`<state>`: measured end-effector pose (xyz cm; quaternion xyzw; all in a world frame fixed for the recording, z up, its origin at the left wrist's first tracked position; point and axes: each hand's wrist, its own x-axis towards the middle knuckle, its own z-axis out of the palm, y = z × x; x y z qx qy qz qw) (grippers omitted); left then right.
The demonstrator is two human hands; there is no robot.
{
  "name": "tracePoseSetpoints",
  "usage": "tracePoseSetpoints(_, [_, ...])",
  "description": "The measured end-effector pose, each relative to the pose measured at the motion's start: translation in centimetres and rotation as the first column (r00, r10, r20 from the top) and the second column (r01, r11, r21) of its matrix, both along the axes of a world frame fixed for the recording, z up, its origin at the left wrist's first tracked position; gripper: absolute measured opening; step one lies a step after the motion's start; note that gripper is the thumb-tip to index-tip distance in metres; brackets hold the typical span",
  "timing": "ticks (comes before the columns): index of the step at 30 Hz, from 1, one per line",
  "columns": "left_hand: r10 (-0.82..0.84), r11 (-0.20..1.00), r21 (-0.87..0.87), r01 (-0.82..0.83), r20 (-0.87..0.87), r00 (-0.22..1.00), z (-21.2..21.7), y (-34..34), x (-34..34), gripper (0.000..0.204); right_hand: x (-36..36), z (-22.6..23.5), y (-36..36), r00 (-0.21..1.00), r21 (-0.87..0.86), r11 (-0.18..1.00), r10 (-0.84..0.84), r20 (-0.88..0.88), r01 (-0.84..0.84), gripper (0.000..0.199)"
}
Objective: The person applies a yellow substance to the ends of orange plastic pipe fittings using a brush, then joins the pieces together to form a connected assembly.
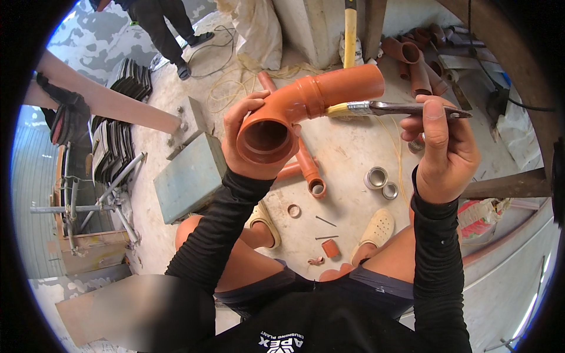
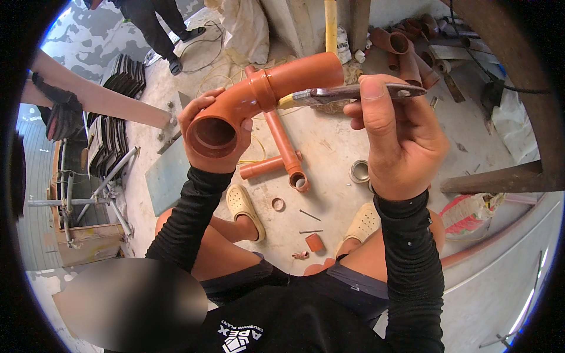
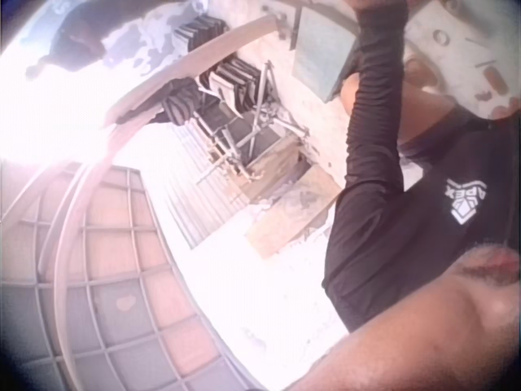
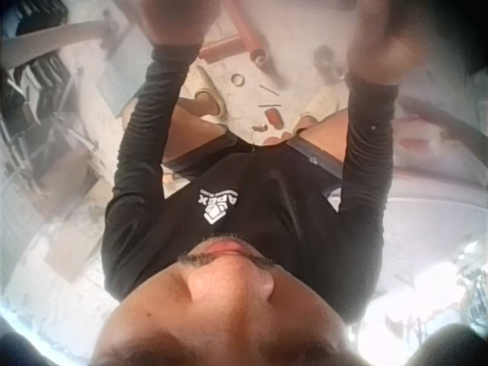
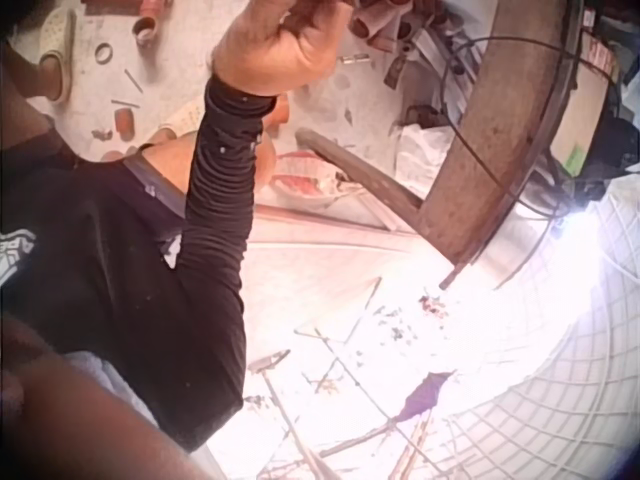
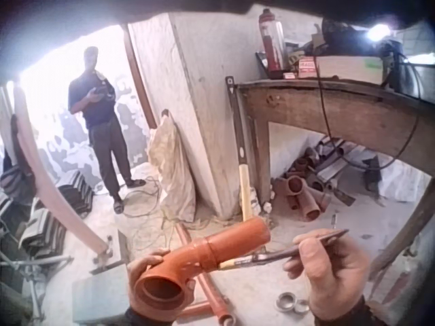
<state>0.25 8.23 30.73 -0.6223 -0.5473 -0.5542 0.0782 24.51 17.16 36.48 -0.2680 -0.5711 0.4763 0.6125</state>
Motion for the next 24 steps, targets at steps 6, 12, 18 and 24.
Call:
tracePoseSetpoints(6, [-0.021,1.0,-0.019,0.016,-0.253,0.967,0.6,-0.6,-0.6,0.071,0.2,0.3,0.4,0.995,-0.023,0.995,-0.098,0.02,0.098,0.025])
tracePoseSetpoints(12, [-0.12,0.993,-0.047,0.111,-0.344,0.931,0.6,-0.9,-1.0,0.071,0.6,0.2,1.6,0.989,-0.061,0.988,-0.141,0.04,0.143,0.032])
tracePoseSetpoints(18, [-0.239,0.97,-0.068,0.231,-0.39,0.889,0.8,-1.0,-1.3,0.072,1.6,0.0,3.0,0.994,-0.163,0.981,-0.112,-0.004,0.11,0.03])
tracePoseSetpoints(24, [-0.351,0.929,-0.02,0.371,-0.37,0.86,0.6,-0.4,-0.9,0.055,2.8,-0.4,4.7,0.994,-0.346,0.934,-0.108,-0.035,0.089,0.032])
